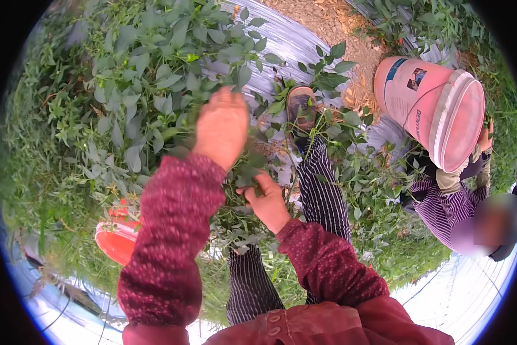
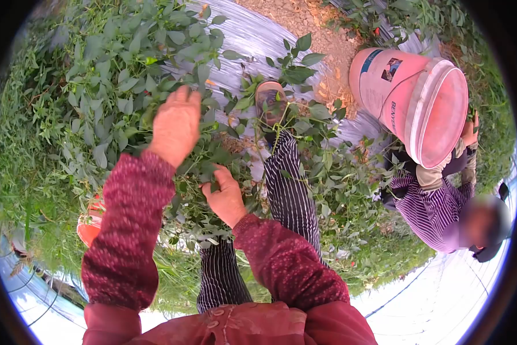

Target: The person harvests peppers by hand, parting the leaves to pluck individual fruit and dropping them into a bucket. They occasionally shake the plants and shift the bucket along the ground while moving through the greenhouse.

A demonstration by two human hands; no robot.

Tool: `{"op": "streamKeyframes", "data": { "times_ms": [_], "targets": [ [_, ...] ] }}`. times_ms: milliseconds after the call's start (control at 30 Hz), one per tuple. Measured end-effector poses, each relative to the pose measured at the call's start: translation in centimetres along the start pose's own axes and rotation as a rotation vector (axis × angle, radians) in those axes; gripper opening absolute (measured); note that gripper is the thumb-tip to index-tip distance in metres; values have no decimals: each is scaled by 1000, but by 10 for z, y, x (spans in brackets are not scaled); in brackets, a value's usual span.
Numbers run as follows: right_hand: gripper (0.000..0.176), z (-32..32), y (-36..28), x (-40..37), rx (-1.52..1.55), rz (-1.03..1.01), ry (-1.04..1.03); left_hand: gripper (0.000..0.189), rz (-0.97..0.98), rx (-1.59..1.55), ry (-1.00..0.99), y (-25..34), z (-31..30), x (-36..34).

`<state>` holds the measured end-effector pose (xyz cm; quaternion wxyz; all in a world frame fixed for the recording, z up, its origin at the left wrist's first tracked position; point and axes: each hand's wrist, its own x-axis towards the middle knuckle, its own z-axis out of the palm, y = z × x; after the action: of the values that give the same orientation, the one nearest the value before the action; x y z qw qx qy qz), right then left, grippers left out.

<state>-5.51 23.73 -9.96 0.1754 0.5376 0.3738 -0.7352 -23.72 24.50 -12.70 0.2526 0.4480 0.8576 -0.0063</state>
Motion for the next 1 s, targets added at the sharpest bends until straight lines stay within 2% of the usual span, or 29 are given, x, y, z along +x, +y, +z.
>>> {"op": "streamKeyframes", "data": {
  "times_ms": [33,67,100,133,167,233,300,367,433,500,567,600,700,767,833,900,967,1000],
  "targets": [
    [42,2,-8,0,-142,-221,-13,24,-97,96,-178,-11,1,4],
    [50,0,-15,-4,-185,-165,-77,24,-95,106,-176,-20,0,0],
    [50,0,-22,-5,-173,-165,-78,22,-44,126,-346,-27,-2,-11],
    [52,0,-25,-7,-293,-290,-96,20,7,146,-523,-34,-5,-25],
    [55,0,-27,-8,-414,-416,-116,20,7,156,-534,-42,-6,-42],
    [59,1,-35,-6,-387,-435,-138,25,220,153,-460,-58,-9,-73],
    [62,1,-45,-4,-228,-402,-96,29,228,121,-438,-72,-17,-90],
    [65,-1,-43,0,-281,-473,-65,33,230,85,-418,-81,-19,-97],
    [65,0,-47,2,-265,-556,37,40,190,-228,-233,-87,-33,-90],
    [58,2,-51,1,-179,-559,62,44,123,-281,-292,-93,-44,-84],
    [49,5,-46,4,-24,-372,-139,46,-73,-669,-279,-107,-47,-83],
    [41,12,-42,5,-10,-433,-114,50,-178,-839,-339,-112,-50,-82],
    [38,19,-40,6,0,-330,-194,51,-267,-923,-423,-115,-55,-76],
    [35,24,-44,6,61,-328,-200,48,-225,-957,-422,-119,-48,-78],
    [34,26,-46,6,74,-252,-194,45,-99,-767,-448,-114,-51,-76],
    [34,30,-38,15,48,-276,-164,40,-115,-798,-454,-109,-54,-76],
    [34,36,-29,20,26,-299,-137,36,-56,-702,-459,-106,-53,-75],
    [34,40,-29,20,-3,-341,-120,32,5,-632,-388,-103,-53,-77]
  ]
}}
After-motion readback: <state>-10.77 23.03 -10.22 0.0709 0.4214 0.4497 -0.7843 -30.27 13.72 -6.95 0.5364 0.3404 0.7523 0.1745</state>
